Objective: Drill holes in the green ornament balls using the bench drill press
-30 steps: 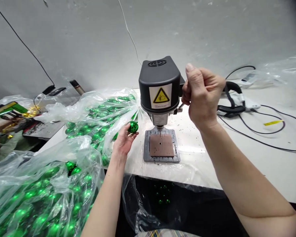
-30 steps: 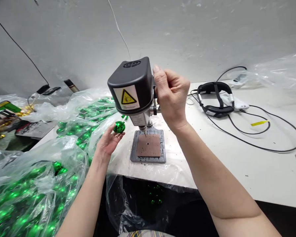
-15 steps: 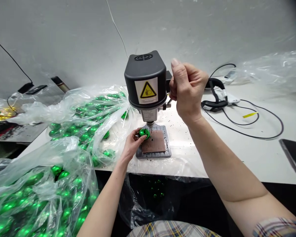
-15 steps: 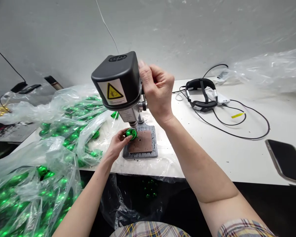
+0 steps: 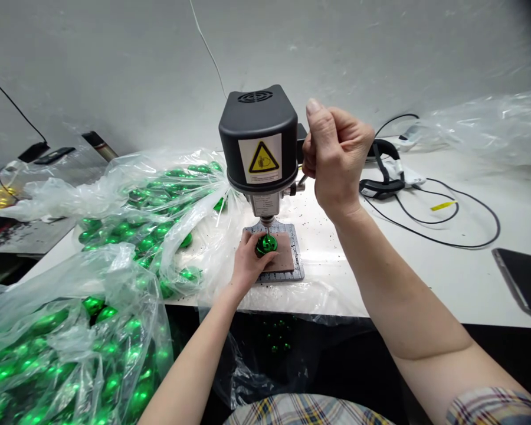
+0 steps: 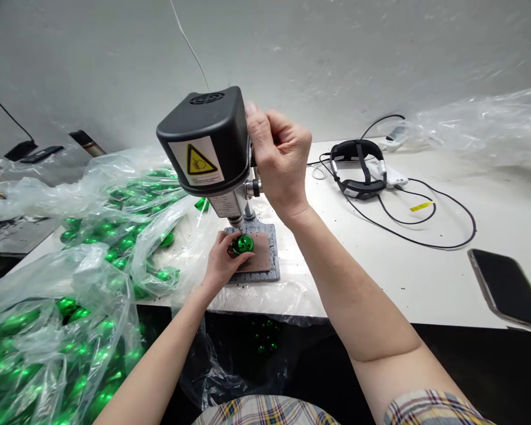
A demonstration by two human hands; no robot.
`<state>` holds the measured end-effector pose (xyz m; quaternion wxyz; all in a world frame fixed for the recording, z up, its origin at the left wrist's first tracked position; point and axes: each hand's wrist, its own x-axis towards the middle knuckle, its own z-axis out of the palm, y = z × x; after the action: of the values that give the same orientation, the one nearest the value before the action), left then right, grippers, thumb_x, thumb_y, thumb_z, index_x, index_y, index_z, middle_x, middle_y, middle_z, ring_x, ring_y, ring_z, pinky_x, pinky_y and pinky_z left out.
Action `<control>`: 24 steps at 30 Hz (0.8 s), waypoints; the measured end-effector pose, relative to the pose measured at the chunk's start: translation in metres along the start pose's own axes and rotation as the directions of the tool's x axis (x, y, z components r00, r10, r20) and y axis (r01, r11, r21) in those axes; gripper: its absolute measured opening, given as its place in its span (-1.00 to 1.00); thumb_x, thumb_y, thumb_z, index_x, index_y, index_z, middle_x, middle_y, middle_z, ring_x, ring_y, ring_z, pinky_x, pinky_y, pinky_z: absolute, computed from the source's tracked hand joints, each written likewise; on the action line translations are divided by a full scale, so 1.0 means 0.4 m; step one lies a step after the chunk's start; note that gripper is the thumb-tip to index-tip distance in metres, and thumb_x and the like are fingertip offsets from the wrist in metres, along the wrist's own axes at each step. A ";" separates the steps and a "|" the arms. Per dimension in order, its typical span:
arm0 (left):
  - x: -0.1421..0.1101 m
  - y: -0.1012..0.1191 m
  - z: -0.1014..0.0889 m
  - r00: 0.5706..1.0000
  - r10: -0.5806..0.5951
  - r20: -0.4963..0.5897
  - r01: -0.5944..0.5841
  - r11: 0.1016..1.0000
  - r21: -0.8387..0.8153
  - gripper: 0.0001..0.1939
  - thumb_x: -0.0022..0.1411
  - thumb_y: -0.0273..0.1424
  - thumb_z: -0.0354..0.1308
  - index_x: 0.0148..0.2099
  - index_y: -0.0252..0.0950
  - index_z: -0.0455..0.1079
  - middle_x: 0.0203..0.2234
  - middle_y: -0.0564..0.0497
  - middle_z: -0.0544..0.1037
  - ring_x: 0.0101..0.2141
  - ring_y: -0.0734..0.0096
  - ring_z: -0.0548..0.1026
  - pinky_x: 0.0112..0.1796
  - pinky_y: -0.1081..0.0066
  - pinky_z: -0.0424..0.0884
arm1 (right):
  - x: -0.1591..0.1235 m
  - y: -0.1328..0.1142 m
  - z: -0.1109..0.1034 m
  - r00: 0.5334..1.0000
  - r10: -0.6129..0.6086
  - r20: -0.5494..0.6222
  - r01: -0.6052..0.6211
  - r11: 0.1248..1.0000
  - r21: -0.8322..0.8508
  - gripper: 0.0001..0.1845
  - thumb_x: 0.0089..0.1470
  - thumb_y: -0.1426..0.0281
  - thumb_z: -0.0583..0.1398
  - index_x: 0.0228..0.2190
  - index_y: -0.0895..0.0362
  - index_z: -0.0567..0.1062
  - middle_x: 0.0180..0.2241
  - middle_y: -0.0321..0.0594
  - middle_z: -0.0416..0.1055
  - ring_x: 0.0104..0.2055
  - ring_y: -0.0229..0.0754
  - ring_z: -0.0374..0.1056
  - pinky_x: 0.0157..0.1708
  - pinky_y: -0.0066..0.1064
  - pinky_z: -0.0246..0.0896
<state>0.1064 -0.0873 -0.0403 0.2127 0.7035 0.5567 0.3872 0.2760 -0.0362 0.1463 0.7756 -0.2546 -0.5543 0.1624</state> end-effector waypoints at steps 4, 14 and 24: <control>-0.013 0.008 0.027 0.998 0.061 -0.033 -0.060 0.998 0.036 -0.51 0.11 -0.30 0.38 0.08 -0.21 0.39 -0.07 -0.10 0.39 -0.09 0.16 0.48 -0.16 0.24 0.49 | 0.000 -0.001 -0.001 1.000 0.002 0.009 -0.002 1.000 0.007 -0.35 0.05 -0.11 0.21 -0.68 0.07 0.08 -0.68 -0.40 -0.06 -0.62 -0.37 -0.14 -0.63 -0.37 -0.18; -0.021 -0.016 0.044 0.999 -0.027 -0.024 0.021 0.973 -0.232 -0.54 0.19 -0.25 0.31 0.11 -0.21 0.38 -0.13 -0.09 0.54 -0.15 0.23 0.52 -0.20 0.30 0.47 | -0.006 -0.011 -0.001 1.000 0.016 0.011 -0.016 0.998 0.060 -0.39 0.11 0.02 0.24 -0.70 0.09 0.13 -0.69 -0.40 -0.06 -0.65 -0.39 -0.11 -0.65 -0.38 -0.20; -0.041 0.004 0.062 0.990 -0.086 -0.112 0.061 0.975 -0.213 -0.52 0.13 -0.35 0.31 0.10 -0.24 0.36 -0.16 -0.09 0.56 -0.16 0.22 0.53 -0.13 0.24 0.48 | -0.004 0.002 0.000 1.000 -0.028 0.009 0.028 1.000 0.005 -0.37 0.11 -0.03 0.20 -0.69 0.08 0.08 -0.71 -0.40 -0.05 -0.67 -0.38 -0.14 -0.67 -0.37 -0.23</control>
<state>0.1256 -0.1000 -0.0594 0.2657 0.6312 0.5504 0.4775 0.2756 -0.0364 0.1448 0.7758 -0.2441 -0.5611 0.1542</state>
